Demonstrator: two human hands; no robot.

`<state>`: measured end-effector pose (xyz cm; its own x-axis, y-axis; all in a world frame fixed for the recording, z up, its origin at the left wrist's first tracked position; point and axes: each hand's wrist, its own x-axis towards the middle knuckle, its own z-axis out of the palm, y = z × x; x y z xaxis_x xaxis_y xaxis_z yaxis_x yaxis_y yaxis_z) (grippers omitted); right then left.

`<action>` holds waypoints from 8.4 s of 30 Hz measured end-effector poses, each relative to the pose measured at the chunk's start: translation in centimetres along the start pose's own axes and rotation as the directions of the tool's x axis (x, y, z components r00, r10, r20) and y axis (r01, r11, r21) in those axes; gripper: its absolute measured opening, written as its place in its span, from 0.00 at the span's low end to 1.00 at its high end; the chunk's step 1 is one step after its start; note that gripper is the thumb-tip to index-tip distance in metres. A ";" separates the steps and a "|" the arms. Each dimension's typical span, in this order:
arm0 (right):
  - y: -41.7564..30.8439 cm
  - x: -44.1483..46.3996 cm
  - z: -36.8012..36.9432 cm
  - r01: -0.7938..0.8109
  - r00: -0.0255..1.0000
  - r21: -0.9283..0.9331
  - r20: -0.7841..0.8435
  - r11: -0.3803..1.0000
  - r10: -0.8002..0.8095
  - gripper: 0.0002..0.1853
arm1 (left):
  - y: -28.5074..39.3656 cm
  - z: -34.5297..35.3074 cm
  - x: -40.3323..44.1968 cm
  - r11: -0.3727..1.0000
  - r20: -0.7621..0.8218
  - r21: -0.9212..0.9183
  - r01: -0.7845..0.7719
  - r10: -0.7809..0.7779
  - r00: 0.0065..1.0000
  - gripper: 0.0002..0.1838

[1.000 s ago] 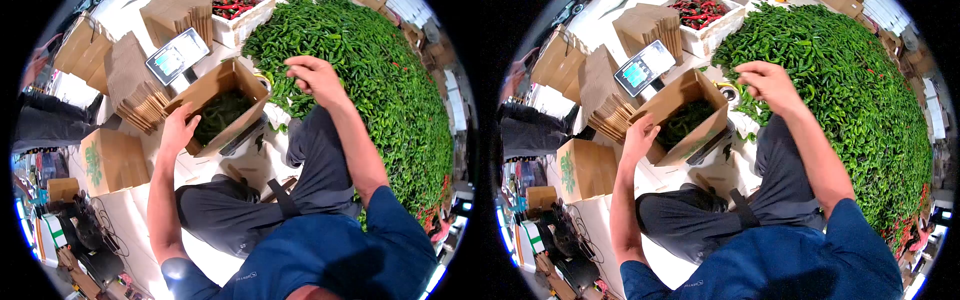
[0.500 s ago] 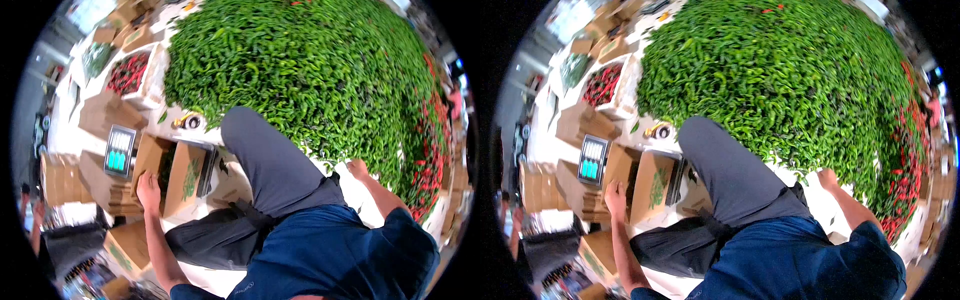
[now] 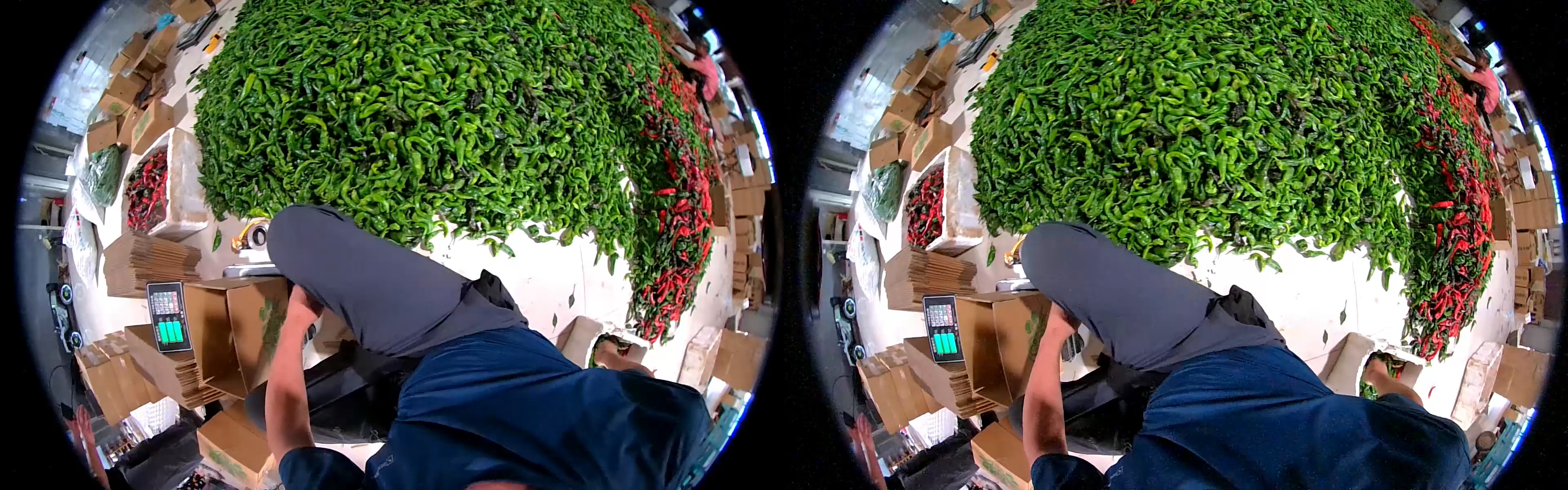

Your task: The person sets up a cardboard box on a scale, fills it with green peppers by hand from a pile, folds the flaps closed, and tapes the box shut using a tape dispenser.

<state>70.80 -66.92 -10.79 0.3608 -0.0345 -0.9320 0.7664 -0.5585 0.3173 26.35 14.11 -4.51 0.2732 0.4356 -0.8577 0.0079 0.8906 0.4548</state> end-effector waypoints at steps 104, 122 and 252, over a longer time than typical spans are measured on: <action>-78.3 -23.1 -69.5 0.957 -0.076 0.148 -0.700 -0.248 -0.710 0.37 | 16.1 1.8 10.9 0.183 -0.546 -0.561 -0.807 0.651 0.527 0.27; -84.1 -36.7 -65.6 0.835 -0.504 -0.226 0.052 -0.502 -0.862 0.26 | 5.2 -14.2 -16.5 0.512 -0.772 0.314 -0.799 0.628 0.099 0.18; -73.1 -3.7 -80.7 0.412 0.335 -0.561 -0.640 0.718 -0.692 0.16 | 7.9 -3.3 30.0 0.357 -0.187 0.901 -0.248 0.834 0.519 0.12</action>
<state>56.27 40.90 -16.42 -0.0697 0.9050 -0.4197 0.9971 0.0498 -0.0581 31.43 34.61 -27.41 -0.0320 0.9933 -0.1107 0.8017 0.0916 0.5906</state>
